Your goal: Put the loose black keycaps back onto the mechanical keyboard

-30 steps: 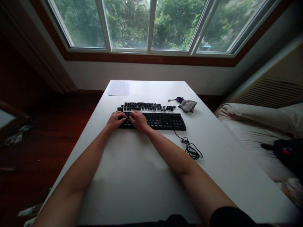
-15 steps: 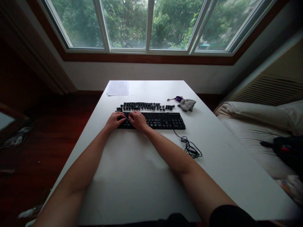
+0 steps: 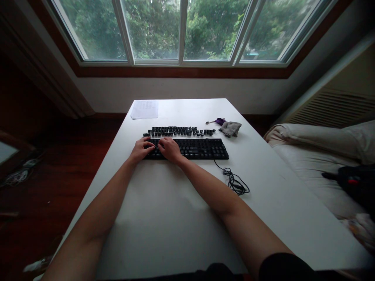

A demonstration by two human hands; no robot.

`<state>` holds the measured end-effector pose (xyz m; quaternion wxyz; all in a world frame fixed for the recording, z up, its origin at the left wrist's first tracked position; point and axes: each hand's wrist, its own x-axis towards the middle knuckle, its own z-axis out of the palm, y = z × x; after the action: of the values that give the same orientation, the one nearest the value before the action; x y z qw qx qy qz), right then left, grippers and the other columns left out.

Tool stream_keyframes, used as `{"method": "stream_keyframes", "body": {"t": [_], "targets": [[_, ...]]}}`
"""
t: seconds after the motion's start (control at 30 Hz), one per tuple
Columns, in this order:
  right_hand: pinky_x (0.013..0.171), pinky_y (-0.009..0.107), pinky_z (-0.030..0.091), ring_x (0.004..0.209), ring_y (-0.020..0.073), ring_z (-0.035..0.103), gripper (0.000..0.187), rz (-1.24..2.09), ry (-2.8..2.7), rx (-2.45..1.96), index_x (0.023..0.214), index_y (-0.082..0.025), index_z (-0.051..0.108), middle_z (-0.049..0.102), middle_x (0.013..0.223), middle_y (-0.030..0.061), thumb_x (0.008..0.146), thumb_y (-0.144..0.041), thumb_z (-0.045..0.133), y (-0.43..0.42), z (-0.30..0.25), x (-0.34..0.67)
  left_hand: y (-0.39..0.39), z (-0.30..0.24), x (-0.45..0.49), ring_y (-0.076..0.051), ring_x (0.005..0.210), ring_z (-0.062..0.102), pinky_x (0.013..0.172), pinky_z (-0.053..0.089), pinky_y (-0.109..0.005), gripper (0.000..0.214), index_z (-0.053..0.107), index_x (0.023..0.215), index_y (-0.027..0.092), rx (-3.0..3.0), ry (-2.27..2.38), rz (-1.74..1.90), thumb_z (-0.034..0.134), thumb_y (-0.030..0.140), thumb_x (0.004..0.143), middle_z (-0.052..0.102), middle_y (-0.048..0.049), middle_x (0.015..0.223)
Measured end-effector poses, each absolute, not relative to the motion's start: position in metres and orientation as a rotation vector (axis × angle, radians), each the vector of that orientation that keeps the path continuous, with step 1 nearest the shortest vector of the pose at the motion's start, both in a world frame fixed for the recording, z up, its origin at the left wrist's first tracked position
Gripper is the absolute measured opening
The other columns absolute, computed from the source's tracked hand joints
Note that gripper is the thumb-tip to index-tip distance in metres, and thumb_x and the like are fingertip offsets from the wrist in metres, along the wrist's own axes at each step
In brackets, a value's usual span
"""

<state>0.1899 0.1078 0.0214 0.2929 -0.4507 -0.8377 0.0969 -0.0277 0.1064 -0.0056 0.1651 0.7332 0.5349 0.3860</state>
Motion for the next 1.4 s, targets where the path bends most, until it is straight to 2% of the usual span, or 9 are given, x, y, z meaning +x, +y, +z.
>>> {"method": "stream_keyframes", "body": {"t": [0.2,0.4,0.73,1.0,1.4], "targets": [[0.089,0.032,0.042,0.100,0.0211,0.056,0.018,0.250,-2.233,-1.189,0.098,-0.020,0.070,0.066,0.101,0.0075,0.098,-0.031,0.055,0.108,0.021,0.190,0.103,-0.003,-0.023,-0.030,0.130,0.053,0.120,0.035,-0.053,0.018,0.079,0.089,0.026,2.169,1.567,1.071,0.070,0.041,0.083,0.062,-0.0049,0.137],[0.089,0.032,0.041,0.099,0.0211,0.056,0.018,0.231,-2.242,-1.179,0.098,-0.020,0.070,0.066,0.101,0.0073,0.099,-0.031,0.055,0.107,0.021,0.191,0.102,0.002,-0.024,-0.029,0.127,0.056,0.118,0.038,-0.050,0.018,0.078,0.090,0.025,2.145,1.529,1.056,0.069,0.040,0.084,0.064,-0.0058,0.135],[0.092,0.033,0.041,0.103,0.0217,0.056,0.019,0.246,-2.257,-1.189,0.102,-0.020,0.070,0.067,0.104,0.0082,0.099,-0.030,0.054,0.105,0.025,0.192,0.096,0.009,-0.020,-0.029,0.131,0.051,0.118,0.037,-0.051,0.015,0.075,0.094,0.025,2.279,1.530,1.004,0.071,0.036,0.084,0.061,-0.0058,0.138],[0.091,0.033,0.044,0.107,0.0229,0.057,0.026,0.141,-2.459,-1.073,0.111,-0.022,0.072,0.069,0.109,0.0095,0.097,-0.014,0.052,0.098,0.029,0.191,0.096,0.017,-0.021,-0.030,0.130,0.053,0.117,0.037,-0.052,0.014,0.073,0.092,0.025,2.279,1.475,0.955,0.073,0.033,0.081,0.063,-0.0070,0.137],[0.092,0.032,0.044,0.106,0.0219,0.057,0.026,0.109,-2.458,-1.041,0.110,-0.023,0.075,0.070,0.108,0.0082,0.099,-0.018,0.051,0.098,0.025,0.190,0.095,0.018,-0.019,-0.028,0.127,0.057,0.115,0.038,-0.053,0.011,0.070,0.090,0.023,2.257,1.393,0.966,0.068,0.030,0.082,0.066,-0.0075,0.133]]}}
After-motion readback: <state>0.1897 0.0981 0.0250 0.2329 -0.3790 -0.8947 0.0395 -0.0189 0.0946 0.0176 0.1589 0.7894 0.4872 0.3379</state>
